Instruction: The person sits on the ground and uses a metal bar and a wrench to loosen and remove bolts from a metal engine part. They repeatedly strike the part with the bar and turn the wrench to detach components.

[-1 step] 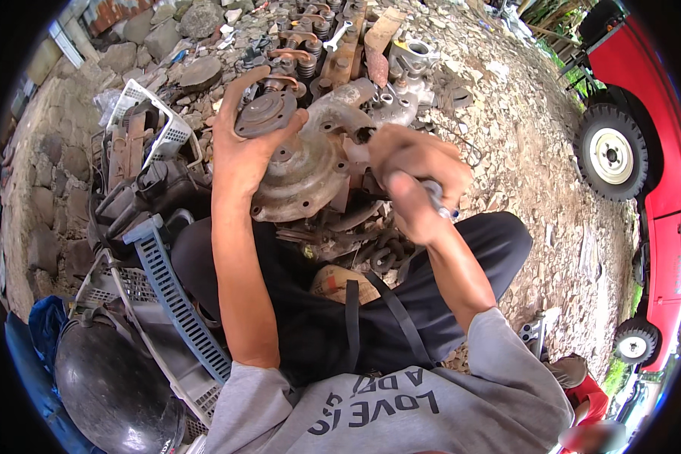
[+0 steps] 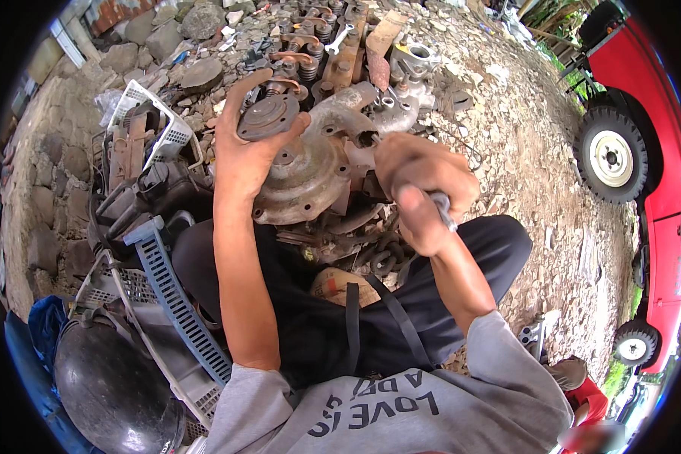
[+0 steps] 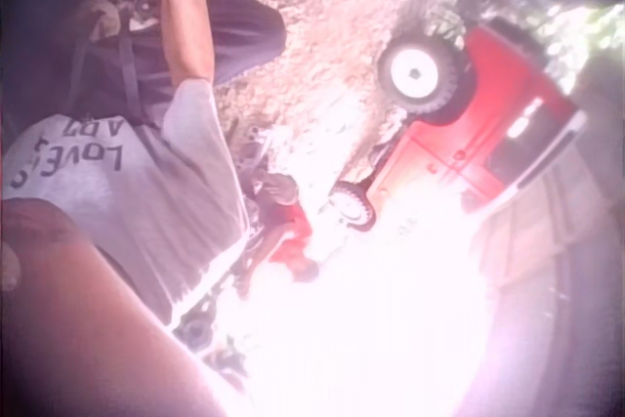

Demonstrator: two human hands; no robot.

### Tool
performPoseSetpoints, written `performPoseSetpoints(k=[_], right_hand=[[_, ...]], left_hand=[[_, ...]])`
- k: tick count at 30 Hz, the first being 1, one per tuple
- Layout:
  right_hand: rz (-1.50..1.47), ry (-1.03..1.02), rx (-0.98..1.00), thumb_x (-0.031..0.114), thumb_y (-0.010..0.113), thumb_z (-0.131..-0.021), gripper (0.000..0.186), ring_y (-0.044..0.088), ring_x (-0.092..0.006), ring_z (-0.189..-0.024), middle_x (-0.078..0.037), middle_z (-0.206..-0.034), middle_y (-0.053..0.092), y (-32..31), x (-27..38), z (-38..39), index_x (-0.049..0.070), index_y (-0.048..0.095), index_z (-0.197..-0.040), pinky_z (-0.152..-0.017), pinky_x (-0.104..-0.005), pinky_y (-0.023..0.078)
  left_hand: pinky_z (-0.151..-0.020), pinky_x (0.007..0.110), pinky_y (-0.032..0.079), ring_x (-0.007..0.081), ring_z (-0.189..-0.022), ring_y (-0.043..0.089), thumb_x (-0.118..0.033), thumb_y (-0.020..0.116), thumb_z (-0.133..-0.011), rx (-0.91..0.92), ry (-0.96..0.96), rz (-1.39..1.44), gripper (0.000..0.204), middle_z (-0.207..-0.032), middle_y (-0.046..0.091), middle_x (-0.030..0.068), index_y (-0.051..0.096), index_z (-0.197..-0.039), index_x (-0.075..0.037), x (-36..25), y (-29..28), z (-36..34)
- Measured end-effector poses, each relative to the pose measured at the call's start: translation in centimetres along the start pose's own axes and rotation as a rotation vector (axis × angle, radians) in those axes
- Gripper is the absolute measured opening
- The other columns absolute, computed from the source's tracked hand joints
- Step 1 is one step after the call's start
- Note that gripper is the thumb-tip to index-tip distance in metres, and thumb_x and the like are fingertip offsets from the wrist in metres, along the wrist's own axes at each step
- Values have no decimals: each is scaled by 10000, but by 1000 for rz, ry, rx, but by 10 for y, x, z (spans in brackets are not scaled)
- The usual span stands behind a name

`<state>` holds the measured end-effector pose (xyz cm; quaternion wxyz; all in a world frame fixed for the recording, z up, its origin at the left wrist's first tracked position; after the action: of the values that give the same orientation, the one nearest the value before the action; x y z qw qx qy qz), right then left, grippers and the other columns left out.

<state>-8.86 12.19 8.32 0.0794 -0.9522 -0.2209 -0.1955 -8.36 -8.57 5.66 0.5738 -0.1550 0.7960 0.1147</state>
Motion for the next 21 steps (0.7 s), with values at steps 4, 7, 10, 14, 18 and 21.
performPoseSetpoints(k=[4,7,10,14,18,21], right_hand=[[20,62,49,50,592,-799,145,553,-226,-511,-105,-605,557,-6,-14,6,1,538,-674,-471,-328,430],[-83,-5,-9,46,586,-795,141,548,-221,-513,-111,-609,558,-2,-1,4,-9,534,-676,-475,-327,427],[27,77,14,35,593,-786,138,550,-226,-514,-117,-606,557,-4,-12,8,-20,534,-674,-480,-332,440],[-2,5,-4,23,584,-788,125,561,-227,-544,-126,-638,574,1,-10,7,-19,532,-683,-501,-331,446],[78,189,-31,42,577,-803,139,566,-235,-555,-132,-646,576,6,-9,8,-20,532,-688,-511,-332,452],[-69,129,-119,49,559,-823,140,583,-233,-584,-140,-663,594,0,-19,18,-23,548,-703,-554,-330,476]], left_hand=[[-894,305,528,160,-987,670,-50,870,-665,6,-15,0,664,-1062,699,85,579,-1261,-65,3,1,-1],[-913,308,518,155,-1017,656,-62,878,-657,5,27,-5,665,-1105,679,79,591,-1256,-65,5,-3,-3],[-929,313,511,154,-1041,641,-70,883,-649,3,46,-19,664,-1141,660,70,601,-1251,-65,10,0,-2],[-942,320,503,165,-1041,640,-88,893,-638,-1,56,-30,676,-1148,658,62,605,-1250,-66,9,-5,-6],[-948,333,503,172,-1046,642,-122,905,-630,-21,69,-86,674,-1156,658,68,616,-1236,-71,11,-6,-6],[-939,330,507,172,-1034,648,-130,910,-625,-22,39,-72,671,-1124,675,62,621,-1228,-76,14,-5,-6]])
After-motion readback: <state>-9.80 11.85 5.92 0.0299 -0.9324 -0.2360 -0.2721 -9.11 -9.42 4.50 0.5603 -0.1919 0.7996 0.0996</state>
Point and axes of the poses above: each hand's wrist, its own z-axis away from the middle knuckle, its own y-axis out of the palm, x = y × z, the point moved 3 cm from there along -z, towards the middle knuckle
